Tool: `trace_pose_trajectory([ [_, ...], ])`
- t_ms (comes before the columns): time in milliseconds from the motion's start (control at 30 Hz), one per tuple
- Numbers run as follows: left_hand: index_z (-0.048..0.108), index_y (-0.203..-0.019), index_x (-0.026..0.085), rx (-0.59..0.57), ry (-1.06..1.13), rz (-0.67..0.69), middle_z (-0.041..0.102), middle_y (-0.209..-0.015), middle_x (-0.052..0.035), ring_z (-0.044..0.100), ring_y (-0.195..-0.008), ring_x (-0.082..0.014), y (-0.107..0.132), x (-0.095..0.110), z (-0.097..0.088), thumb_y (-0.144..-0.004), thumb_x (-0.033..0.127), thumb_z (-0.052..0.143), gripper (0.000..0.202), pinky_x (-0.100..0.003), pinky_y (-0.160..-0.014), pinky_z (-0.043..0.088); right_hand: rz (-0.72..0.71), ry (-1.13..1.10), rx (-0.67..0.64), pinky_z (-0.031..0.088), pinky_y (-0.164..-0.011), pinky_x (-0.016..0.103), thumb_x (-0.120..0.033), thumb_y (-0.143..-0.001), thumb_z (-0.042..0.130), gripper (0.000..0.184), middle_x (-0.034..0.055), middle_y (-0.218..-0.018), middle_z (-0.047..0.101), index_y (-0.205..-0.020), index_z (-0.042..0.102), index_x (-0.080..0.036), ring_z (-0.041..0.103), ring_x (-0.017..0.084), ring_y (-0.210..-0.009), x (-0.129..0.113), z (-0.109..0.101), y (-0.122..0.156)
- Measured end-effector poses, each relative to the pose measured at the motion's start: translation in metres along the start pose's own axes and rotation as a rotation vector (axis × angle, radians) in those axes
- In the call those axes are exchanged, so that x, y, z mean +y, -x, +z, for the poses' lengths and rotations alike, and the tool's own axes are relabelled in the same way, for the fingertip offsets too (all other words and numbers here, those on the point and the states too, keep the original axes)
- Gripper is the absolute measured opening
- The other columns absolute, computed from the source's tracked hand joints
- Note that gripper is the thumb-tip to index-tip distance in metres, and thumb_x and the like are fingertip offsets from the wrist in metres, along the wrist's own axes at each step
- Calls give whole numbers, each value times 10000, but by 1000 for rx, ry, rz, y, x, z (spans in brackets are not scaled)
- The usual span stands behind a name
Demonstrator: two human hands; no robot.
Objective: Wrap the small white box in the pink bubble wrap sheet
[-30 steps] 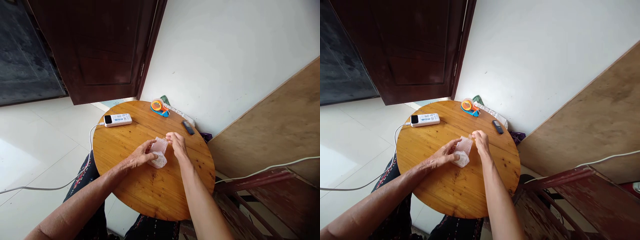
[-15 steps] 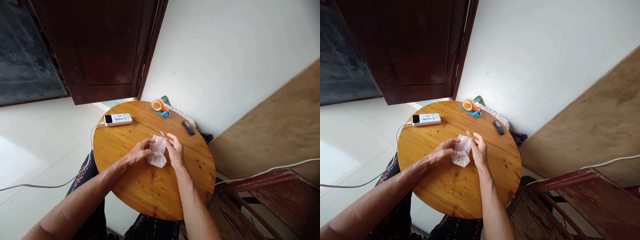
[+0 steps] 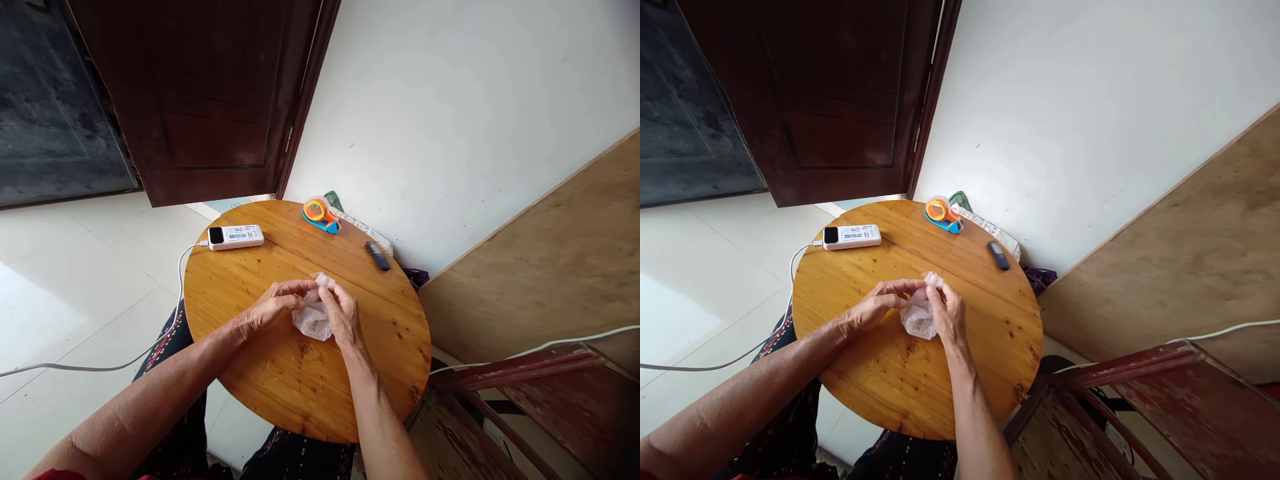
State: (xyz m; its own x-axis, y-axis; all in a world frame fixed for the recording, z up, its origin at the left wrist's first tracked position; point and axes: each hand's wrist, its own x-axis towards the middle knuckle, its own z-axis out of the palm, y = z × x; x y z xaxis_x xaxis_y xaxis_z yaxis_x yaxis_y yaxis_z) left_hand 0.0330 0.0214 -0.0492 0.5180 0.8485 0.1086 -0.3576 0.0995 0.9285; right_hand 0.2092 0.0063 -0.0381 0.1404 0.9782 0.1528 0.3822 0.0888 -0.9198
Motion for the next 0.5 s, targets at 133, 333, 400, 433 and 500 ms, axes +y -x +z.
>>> trace_pose_trajectory([
  [133, 753, -1086, 155, 194, 77, 51, 745, -1060, -71, 597, -1065, -264, -3, -2, -3, -626, 213, 638, 477, -382, -1010, 406, 149, -315, 182, 453, -604, 277, -479, -704, 695, 294, 1, -670, 665, -706, 637, -191, 584, 165, -637, 14, -9, -8],
  [333, 709, -1178, 137, 370, -93, 24, 705, -1105, -91, 584, -1077, -256, -7, -3, -10, -639, 282, 656, 561, -349, -942, 454, 283, -552, 273, 421, -495, 246, -497, -620, 716, 343, 4, -660, 668, -721, 590, -194, 599, 148, -576, 15, -20, -15],
  [400, 647, -1279, 145, 393, -242, 8, 660, -1208, -109, 582, -1085, -261, -6, -6, -11, -671, 342, 671, 640, -359, -914, 479, 333, -470, 233, 418, -478, 240, -557, -650, 692, 419, 23, -702, 695, -824, 618, -184, 637, 167, -609, 13, -20, -13],
  [433, 627, -1300, 147, 399, -331, 15, 643, -1229, -119, 588, -1065, -260, -6, -7, -11, -696, 383, 674, 650, -365, -896, 491, 343, -407, 203, 420, -477, 240, -575, -659, 688, 472, 33, -731, 711, -904, 629, -176, 655, 179, -633, 13, -20, -12],
  [500, 632, -1278, 147, 399, -532, 53, 638, -1186, -127, 603, -1015, -257, -4, -10, -10, -738, 461, 671, 626, -380, -878, 504, 321, -256, 154, 425, -485, 246, -562, -662, 704, 601, 42, -771, 730, -1098, 612, -159, 674, 198, -666, 14, -18, -9],
])
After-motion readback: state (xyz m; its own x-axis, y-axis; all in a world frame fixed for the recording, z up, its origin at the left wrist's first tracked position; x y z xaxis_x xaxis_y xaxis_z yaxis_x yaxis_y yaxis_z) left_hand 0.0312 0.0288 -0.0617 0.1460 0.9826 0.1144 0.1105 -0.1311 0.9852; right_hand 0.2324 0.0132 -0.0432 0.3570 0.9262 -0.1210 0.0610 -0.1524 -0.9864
